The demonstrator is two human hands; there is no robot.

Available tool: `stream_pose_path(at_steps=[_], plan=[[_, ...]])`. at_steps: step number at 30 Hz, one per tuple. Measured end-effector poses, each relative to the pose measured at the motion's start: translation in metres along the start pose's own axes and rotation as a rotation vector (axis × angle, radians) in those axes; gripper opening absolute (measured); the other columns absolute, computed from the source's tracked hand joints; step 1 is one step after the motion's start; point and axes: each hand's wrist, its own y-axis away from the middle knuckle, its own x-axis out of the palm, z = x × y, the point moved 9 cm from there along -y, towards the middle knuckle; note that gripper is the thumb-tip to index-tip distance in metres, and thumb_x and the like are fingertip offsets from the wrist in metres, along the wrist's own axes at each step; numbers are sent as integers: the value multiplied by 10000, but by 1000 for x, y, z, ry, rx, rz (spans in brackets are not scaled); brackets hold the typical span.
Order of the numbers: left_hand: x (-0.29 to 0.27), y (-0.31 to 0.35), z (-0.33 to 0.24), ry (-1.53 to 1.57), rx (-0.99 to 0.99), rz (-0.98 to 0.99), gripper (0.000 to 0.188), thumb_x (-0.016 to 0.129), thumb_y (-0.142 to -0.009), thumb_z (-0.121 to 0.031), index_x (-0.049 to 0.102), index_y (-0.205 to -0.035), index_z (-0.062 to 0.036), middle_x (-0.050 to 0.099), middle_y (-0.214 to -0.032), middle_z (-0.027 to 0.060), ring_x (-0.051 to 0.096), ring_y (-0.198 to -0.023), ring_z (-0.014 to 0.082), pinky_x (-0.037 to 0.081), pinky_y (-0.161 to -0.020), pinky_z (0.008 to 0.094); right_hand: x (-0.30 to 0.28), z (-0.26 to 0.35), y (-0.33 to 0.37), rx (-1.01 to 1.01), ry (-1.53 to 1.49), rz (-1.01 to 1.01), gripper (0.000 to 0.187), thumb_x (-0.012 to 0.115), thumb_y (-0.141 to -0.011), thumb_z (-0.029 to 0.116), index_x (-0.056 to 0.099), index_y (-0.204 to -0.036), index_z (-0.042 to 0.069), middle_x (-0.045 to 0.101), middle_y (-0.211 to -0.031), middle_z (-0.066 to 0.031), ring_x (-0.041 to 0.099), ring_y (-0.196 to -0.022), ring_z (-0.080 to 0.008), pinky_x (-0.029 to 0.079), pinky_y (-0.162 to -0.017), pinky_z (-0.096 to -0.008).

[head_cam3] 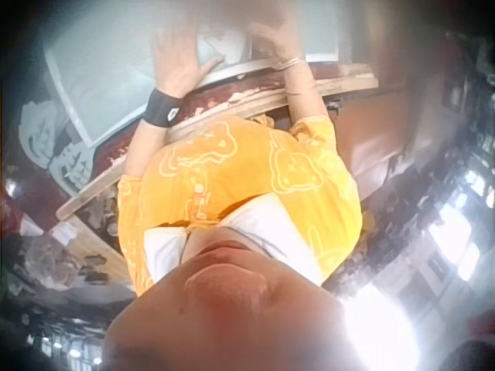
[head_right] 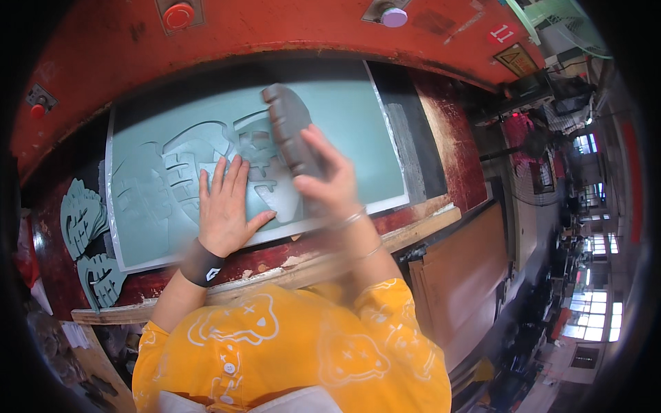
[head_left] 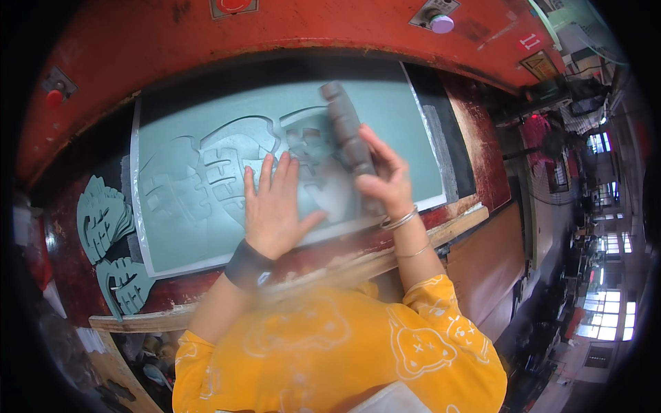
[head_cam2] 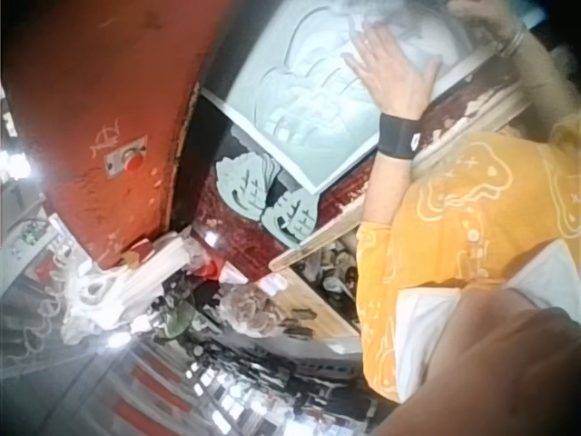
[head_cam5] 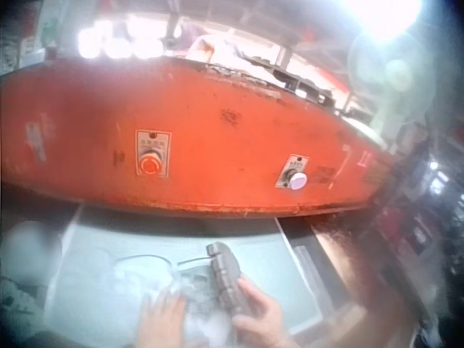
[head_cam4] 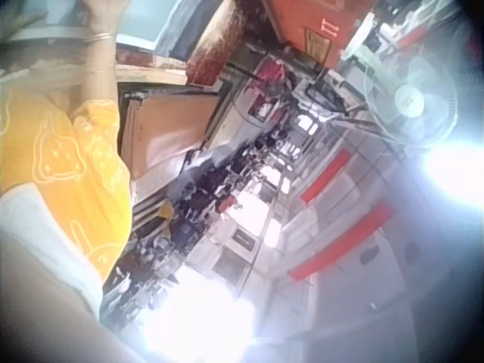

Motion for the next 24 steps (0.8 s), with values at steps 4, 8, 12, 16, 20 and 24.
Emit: stream_pose_path(at_steps=[4, 8, 12, 16, 20, 24], plan=[[0, -4, -3, -8, 7, -12, 906, 702, -737, -508, 355, -1378, 30, 347, -1453, 174, 271, -1366, 367, 150, -1114, 565, -35, -3, 0, 57, -265, -54, 742, 770, -618, 180, 537, -1298, -5, 412, -1417, -236, 441, -1282, -272, 345, -1053, -359], [-2, -2, -4, 2, 30, -53, 902, 695, -746, -513, 354, -1377, 33, 348, -1445, 187, 274, -1359, 378, 146, -1115, 566, -62, 13, -2, -75, 419, -143, 709, 742, -625, 178, 552, -1277, -22, 433, -1413, -216, 427, -1306, -275, 315, -1080, -372], [-12, -4, -7, 41, 3, -72, 894, 722, -724, -484, 364, -1374, 15, 377, -1404, 195, 284, -1351, 368, 157, -1110, 565, -65, 17, -2, -77, 787, -100, 677, 750, -615, 184, 588, -1248, 8, 427, -1420, -222, 430, -1306, -273, 319, -1072, -360], [-23, -18, -48, 300, 172, -73, 838, 724, -721, -459, 392, -1374, -52, 481, -1255, 170, 412, -1234, 346, 271, -1061, 527, -72, 18, 1, -74, 671, -134, 670, 754, -611, 194, 598, -1236, 12, 433, -1418, -216, 447, -1291, -270, 326, -1067, -353], [-12, -40, -73, 480, 202, -52, 612, 660, -794, -193, 438, -1362, -142, 593, -1069, 163, 592, -880, 342, 477, -782, 437, -78, 14, 1, -105, 597, -169, 665, 772, -603, 219, 613, -1221, 30, 438, -1396, -255, 456, -1285, -310, 345, -1057, -364], [-9, -29, -44, 669, -13, -151, 495, 509, -846, -72, 477, -1323, -202, 647, -941, 155, 628, -767, 377, 513, -686, 488, -96, 12, -2, -85, 370, -258, 650, 776, -604, 226, 625, -1210, 47, 441, -1393, -257, 453, -1289, -329, 355, -1055, -381]])
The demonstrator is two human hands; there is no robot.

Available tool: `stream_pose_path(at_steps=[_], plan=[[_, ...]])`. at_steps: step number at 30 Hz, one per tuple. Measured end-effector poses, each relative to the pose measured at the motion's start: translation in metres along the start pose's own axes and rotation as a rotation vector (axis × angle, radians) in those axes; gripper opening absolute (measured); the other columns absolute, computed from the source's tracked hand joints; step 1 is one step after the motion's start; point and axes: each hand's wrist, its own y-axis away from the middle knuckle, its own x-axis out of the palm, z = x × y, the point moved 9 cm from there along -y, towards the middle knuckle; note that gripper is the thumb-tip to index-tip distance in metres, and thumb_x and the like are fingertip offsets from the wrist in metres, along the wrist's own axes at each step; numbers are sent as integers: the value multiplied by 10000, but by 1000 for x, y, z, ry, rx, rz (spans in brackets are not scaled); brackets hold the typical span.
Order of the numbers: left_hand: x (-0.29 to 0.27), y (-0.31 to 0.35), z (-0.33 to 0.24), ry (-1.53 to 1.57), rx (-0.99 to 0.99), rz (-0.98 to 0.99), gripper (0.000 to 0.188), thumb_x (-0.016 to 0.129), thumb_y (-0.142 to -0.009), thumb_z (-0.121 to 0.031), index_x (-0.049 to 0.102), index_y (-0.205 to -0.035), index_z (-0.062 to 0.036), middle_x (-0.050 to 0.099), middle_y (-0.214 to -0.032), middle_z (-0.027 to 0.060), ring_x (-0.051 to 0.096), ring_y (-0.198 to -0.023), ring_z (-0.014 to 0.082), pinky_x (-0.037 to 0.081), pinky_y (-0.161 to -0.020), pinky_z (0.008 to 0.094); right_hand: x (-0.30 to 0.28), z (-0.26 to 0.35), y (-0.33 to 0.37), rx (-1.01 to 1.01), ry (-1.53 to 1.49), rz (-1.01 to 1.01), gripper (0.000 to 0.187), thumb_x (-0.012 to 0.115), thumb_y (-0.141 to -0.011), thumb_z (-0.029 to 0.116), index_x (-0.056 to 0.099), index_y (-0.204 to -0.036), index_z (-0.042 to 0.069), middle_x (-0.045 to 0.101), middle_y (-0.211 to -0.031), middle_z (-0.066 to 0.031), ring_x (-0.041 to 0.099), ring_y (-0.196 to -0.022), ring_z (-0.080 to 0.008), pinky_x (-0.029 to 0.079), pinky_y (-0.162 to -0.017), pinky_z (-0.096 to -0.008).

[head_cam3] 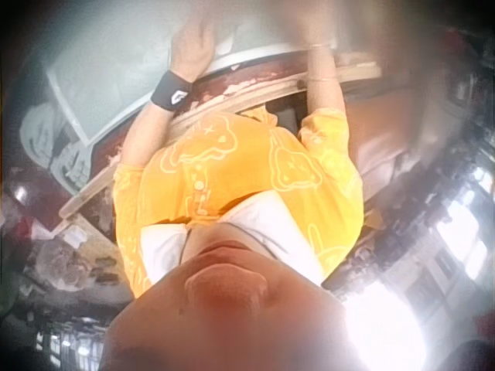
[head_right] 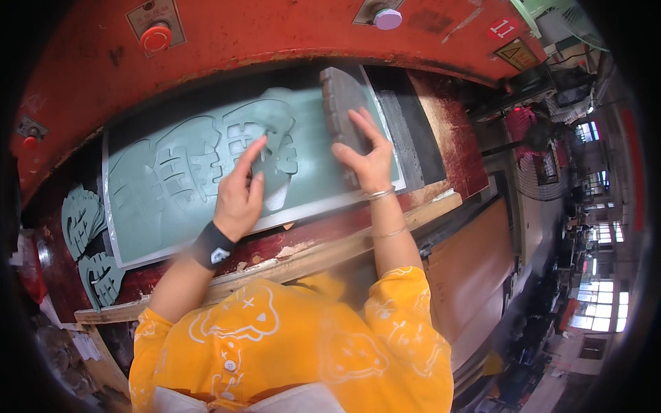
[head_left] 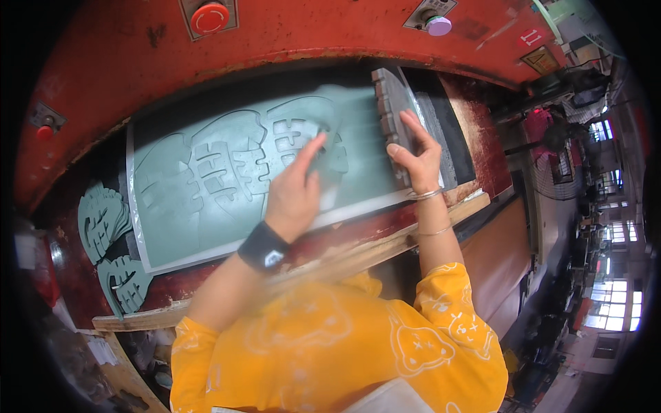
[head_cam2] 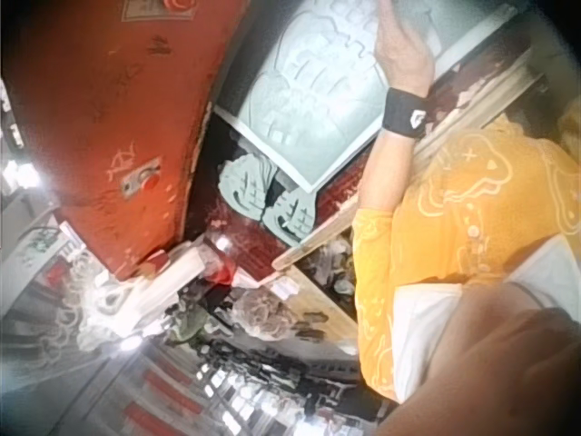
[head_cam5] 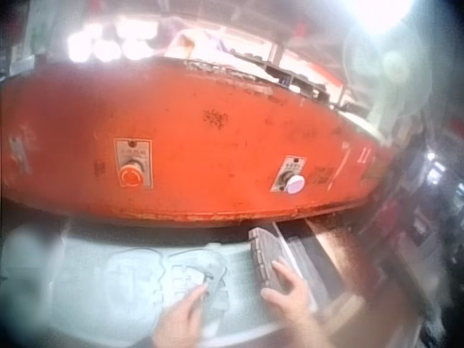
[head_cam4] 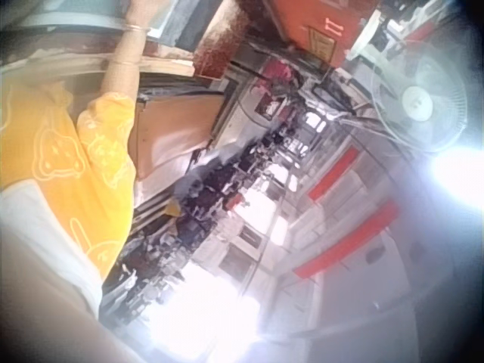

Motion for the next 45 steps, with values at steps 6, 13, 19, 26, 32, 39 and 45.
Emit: stream_pose_path(at_steps=[6, 13, 19, 26, 32, 39, 45], plan=[[21, 35, 9, -345, -131, 387, 426, 646, -832, -204, 576, -1228, -64, 663, -920, 177, 641, -708, 295, 496, -601, 397, 6, 13, 5, -123, 507, 103, 630, 776, -590, 275, 651, -1185, 113, 462, -1389, -199, 445, -1252, -402, 338, -1072, -429], [1, 11, 6, -667, 66, 210, 601, 699, -766, -285, 496, -1309, -126, 408, -1389, 148, 312, -1323, 364, 211, -1093, 555, 35, 8, 11, -160, 765, 143, 592, 769, -596, 329, 657, -1160, 191, 462, -1396, -106, 384, -1238, -497, 315, -1056, -512], [-2, 19, 11, -545, 143, 252, 612, 711, -757, -256, 488, -1318, -153, 363, -1416, 167, 258, -1354, 393, 169, -1055, 667, 37, 7, 7, -161, 764, 168, 585, 768, -623, 328, 639, -1179, 198, 452, -1398, -111, 379, -1255, -475, 301, -1069, -501], [-53, 87, 0, -118, 111, 69, 345, 633, -789, -86, 598, -1128, -36, 536, -1232, 182, 487, -1176, 359, 375, -997, 443, -32, -11, 1, -113, 154, -189, 513, 650, -838, 262, 530, -1294, 62, 418, -1400, -208, 351, -1327, -368, 268, -1097, -433], [-16, 155, 7, -76, 108, 163, 185, 643, -786, -45, 638, -966, -3, 651, -943, 138, 621, -868, 307, 486, -793, 370, -59, 93, 4, -564, 258, -686, 666, 578, -899, 302, 296, -1440, 36, 209, -1487, -254, 205, -1383, -387, 158, -1125, -471], [-23, 167, 17, -220, 147, -41, 109, 626, -814, -62, 650, -914, -27, 651, -889, 136, 605, -844, 319, 478, -751, 388, -41, 128, 13, -671, 374, -777, 771, 606, -853, 393, 265, -1446, 38, 189, -1480, -261, 161, -1373, -432, 131, -1105, -552], [-29, 180, 18, -366, 48, -175, 77, 635, -806, -96, 666, -859, -48, 631, -803, 117, 589, -767, 317, 464, -690, 397, -57, 71, 126, -581, 349, -440, 532, 601, -872, 168, 414, -1341, 1, 408, -1389, -207, 363, -1295, -334, 267, -1075, -407]])
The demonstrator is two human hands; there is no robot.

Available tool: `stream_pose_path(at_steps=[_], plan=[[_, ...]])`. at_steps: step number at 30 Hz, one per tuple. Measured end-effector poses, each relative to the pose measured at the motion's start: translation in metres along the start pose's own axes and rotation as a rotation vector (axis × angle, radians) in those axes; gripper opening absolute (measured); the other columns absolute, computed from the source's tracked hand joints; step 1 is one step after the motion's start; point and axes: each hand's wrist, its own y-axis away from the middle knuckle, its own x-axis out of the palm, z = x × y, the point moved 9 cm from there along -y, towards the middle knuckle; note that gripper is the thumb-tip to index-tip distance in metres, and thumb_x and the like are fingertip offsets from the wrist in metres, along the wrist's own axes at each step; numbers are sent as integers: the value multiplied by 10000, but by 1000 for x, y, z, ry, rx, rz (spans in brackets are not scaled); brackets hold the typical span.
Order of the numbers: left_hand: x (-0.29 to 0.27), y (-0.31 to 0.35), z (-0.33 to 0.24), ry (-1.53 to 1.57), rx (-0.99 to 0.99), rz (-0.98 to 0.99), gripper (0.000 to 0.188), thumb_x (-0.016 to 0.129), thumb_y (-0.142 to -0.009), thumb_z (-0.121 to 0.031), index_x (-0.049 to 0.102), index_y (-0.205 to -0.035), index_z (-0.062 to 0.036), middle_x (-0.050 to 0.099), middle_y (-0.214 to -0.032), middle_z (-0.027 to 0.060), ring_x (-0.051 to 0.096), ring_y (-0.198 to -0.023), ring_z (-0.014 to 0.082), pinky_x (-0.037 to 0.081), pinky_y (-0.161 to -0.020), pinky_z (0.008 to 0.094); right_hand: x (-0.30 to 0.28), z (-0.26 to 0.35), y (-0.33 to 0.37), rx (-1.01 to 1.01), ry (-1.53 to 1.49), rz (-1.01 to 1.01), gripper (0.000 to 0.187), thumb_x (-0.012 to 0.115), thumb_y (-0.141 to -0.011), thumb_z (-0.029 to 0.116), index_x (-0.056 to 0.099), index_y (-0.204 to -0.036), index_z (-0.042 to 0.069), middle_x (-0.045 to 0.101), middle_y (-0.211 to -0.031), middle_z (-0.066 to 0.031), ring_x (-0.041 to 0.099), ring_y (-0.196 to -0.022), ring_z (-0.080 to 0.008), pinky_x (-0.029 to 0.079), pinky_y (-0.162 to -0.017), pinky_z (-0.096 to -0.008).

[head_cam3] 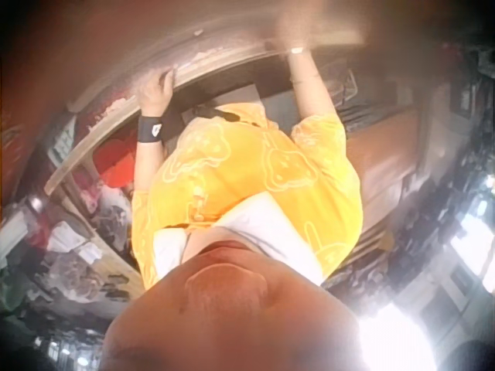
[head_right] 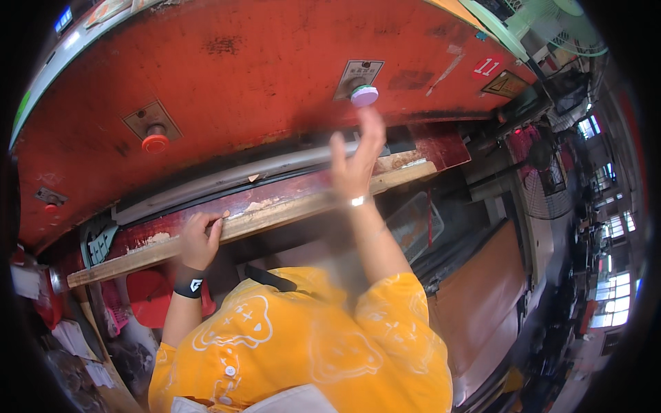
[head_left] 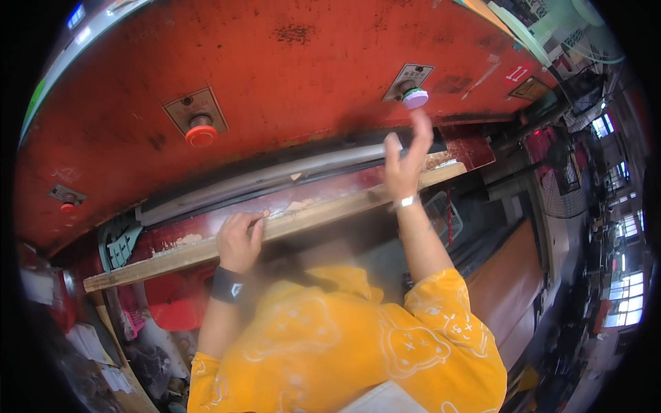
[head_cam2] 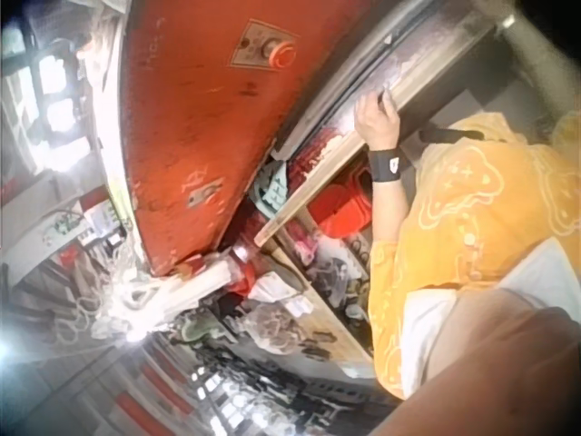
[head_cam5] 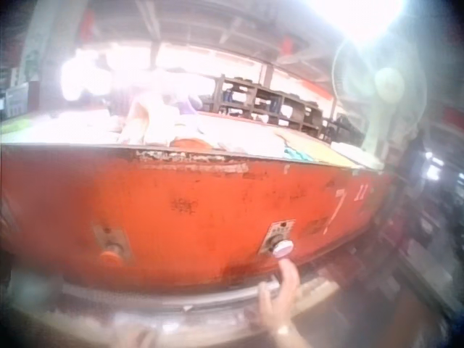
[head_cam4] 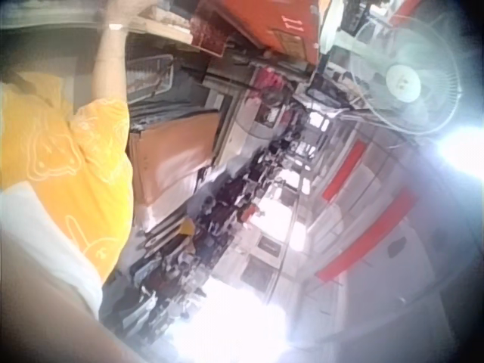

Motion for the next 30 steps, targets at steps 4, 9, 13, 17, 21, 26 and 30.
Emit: stream_pose_path(at_steps=[4, 9, 13, 17, 21, 26, 30], plan=[[0, 1, -3, -75, 15, 5, 62, 642, -804, -116, 665, -805, -59, 613, -791, 111, 574, -771, 314, 453, -694, 403, 40, 0, 85, 76, 23, 780, 324, 656, -808, 193, 624, -1112, 84, 605, -1124, -119, 501, -1129, -300, 333, -1002, -391], [1, 1, -2, -80, 15, 30, 96, 624, -824, -107, 631, -786, -19, 575, -757, 131, 556, -766, 314, 432, -699, 399, 48, 8, 117, 18, 161, 886, 386, 664, -805, 299, 638, -1138, 106, 595, -1081, -130, 514, -1081, -304, 290, -1020, -451], [0, 3, -1, -92, 20, 21, 109, 621, -828, -109, 629, -779, -12, 566, -755, 136, 550, -772, 317, 428, -707, 403, 48, 14, 116, -6, 185, 857, 409, 669, -806, 367, 649, -1120, 105, 604, -1009, -103, 519, -1062, -269, 298, -997, -459], [-2, 5, 1, -97, 16, 39, 123, 612, -836, -115, 630, -785, -5, 551, -748, 144, 541, -775, 324, 422, -713, 410, 48, 18, 121, 9, 236, 852, 426, 672, -801, 373, 643, -1131, 105, 599, -1008, -109, 521, -1059, -260, 286, -1009, -484], [-2, 3, 3, -117, -12, 80, 146, 625, -835, -147, 635, -754, -26, 566, -768, 160, 528, -771, 360, 415, -713, 434, 51, 25, 120, 35, 276, 904, 410, 675, -792, 378, 655, -1100, 108, 605, -1012, -113, 537, -1051, -265, 304, -1005, -487], [-5, -13, 8, -142, -90, 239, 299, 611, -865, -234, 615, -676, -2, 552, -742, 187, 538, -759, 369, 428, -690, 456, 75, 11, 101, 183, 165, 1296, 413, 661, -799, 303, 641, -1128, 55, 623, -1101, -177, 573, -1068, -326, 437, -935, -427], [15, -38, 6, -186, -82, 681, 262, 614, -862, -268, 705, -800, -30, 625, -733, 164, 609, -705, 325, 477, -650, 397, 85, -27, 22, 443, -62, 694, 488, 723, -775, 275, 608, -1171, 14, 616, -1152, -183, 579, -1072, -269, 470, -895, -374]])
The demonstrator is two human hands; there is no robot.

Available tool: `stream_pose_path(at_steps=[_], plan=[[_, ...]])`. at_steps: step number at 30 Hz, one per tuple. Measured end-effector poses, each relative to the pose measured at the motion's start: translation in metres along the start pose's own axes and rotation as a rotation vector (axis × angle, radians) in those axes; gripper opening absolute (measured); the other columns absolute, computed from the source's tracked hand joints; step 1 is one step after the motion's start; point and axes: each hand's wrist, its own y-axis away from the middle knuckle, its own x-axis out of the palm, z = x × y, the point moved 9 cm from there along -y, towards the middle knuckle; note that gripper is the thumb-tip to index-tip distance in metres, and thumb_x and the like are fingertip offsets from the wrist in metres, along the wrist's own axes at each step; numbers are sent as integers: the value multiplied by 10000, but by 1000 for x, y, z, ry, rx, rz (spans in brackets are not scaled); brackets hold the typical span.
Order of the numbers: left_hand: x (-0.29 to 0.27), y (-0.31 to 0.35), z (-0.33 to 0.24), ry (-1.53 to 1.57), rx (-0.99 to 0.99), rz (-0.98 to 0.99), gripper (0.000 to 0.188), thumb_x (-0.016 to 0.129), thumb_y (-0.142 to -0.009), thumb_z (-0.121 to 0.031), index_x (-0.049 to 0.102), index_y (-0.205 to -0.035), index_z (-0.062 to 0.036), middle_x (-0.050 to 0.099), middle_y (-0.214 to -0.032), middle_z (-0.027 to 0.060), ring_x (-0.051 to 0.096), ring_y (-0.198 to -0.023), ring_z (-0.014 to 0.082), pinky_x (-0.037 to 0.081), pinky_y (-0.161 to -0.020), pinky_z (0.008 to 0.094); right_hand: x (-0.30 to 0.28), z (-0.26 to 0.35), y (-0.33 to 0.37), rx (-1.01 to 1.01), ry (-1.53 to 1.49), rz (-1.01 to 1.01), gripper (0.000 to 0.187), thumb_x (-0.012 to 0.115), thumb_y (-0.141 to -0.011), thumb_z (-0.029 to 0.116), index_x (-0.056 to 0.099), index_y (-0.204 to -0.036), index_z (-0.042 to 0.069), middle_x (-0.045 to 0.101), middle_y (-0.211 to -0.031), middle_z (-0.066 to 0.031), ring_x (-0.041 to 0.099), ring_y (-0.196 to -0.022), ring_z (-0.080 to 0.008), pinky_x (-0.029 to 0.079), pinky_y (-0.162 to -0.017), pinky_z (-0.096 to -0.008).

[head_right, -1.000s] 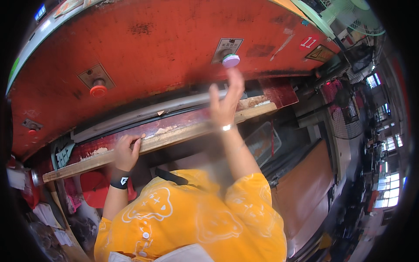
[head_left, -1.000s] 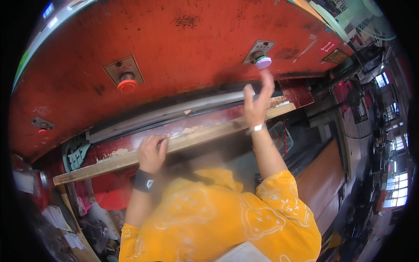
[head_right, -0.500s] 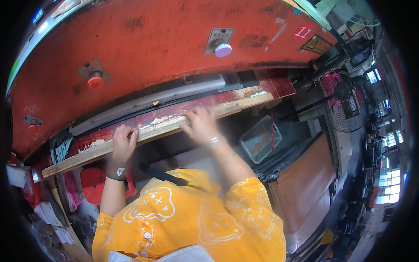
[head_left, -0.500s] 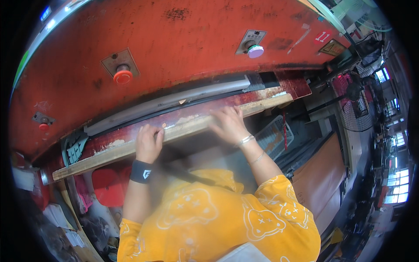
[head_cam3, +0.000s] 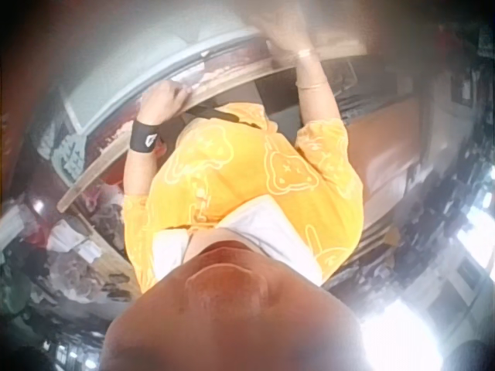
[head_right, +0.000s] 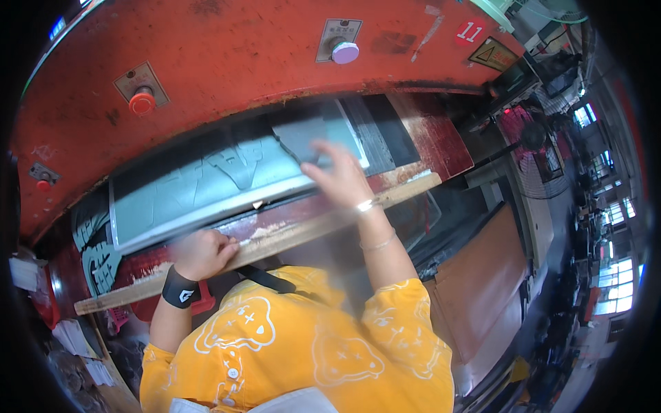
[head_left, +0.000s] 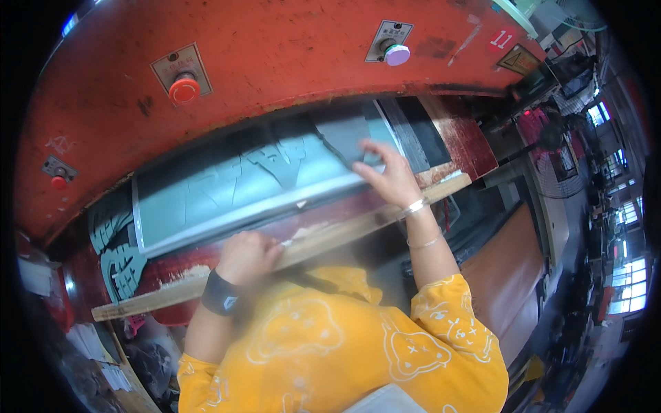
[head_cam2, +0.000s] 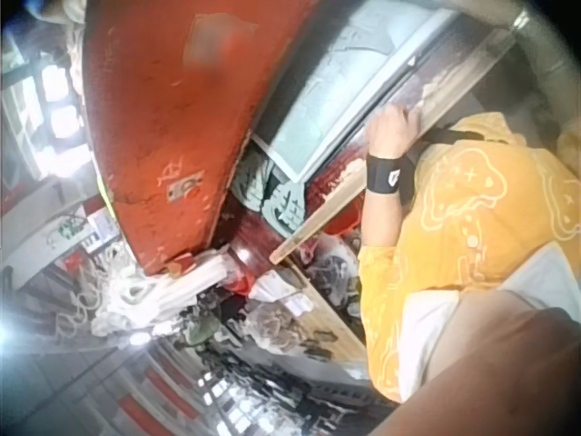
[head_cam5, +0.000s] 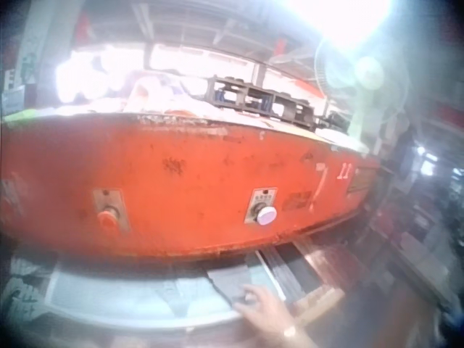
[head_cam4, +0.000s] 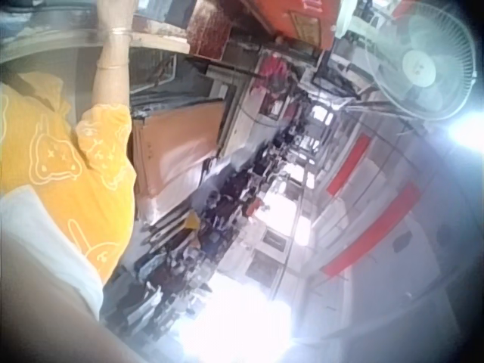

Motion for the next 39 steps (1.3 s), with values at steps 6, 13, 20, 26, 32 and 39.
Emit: stream_pose_path(at_steps=[6, 13, 20, 26, 32, 39], plan=[[-67, -121, -36, 728, 347, -531, 754, 679, -816, -228, 300, -1423, 10, 415, -1370, 255, 432, -1249, 396, 352, -1027, 458, 45, -3, -68, 1, 381, -80, 675, 788, -649, 358, 577, -1239, 108, 393, -1418, -193, 343, -1267, -451, 274, -1053, -531], [-19, -185, -52, 111, 270, -252, 927, 603, -816, -542, 263, -1407, 85, 338, -1431, 275, 274, -1370, 382, 106, -1138, 526, 27, -25, -71, 69, 88, -169, 659, 809, -606, 267, 622, -1214, 98, 463, -1371, -227, 433, -1237, -404, 333, -1047, -473], [-19, -178, -71, -57, 349, -323, 785, 676, -789, -448, 408, -1336, 47, 340, -1426, 267, 250, -1366, 416, 155, -1128, 525, -26, -98, -67, 268, -1132, -239, 601, 677, -783, 171, 490, -1322, -16, 611, -1144, -91, 610, -973, -149, 495, -859, -281], [-100, -39, 96, 140, -124, -787, 632, 624, -842, -152, 373, -1391, 35, 310, -1475, 209, 281, -1374, 336, 226, -1129, 424, -100, -147, -68, 196, -499, -360, 562, 737, -731, 134, 576, -1245, -25, 600, -1210, -139, 599, -1005, -176, 468, -894, -282], [-84, 98, 275, 203, -713, -689, 537, 524, -953, -230, 378, -1370, 75, 440, -1385, 244, 425, -1288, 328, 310, -1070, 358, -102, -161, -72, 38, 467, -81, 494, 783, -636, 244, 689, -1106, 124, 556, -1271, -199, 513, -1159, -331, 389, -1024, -362], [-99, 77, 258, -201, -684, -707, 440, 533, -931, -264, 508, -1227, 61, 524, -1266, 249, 466, -1209, 371, 345, -1034, 410, -75, -123, -84, 193, 448, 5, 476, 669, -782, 381, 646, -1141, 69, 630, -1075, -213, 582, -1021, -377, 466, -889, -397]])
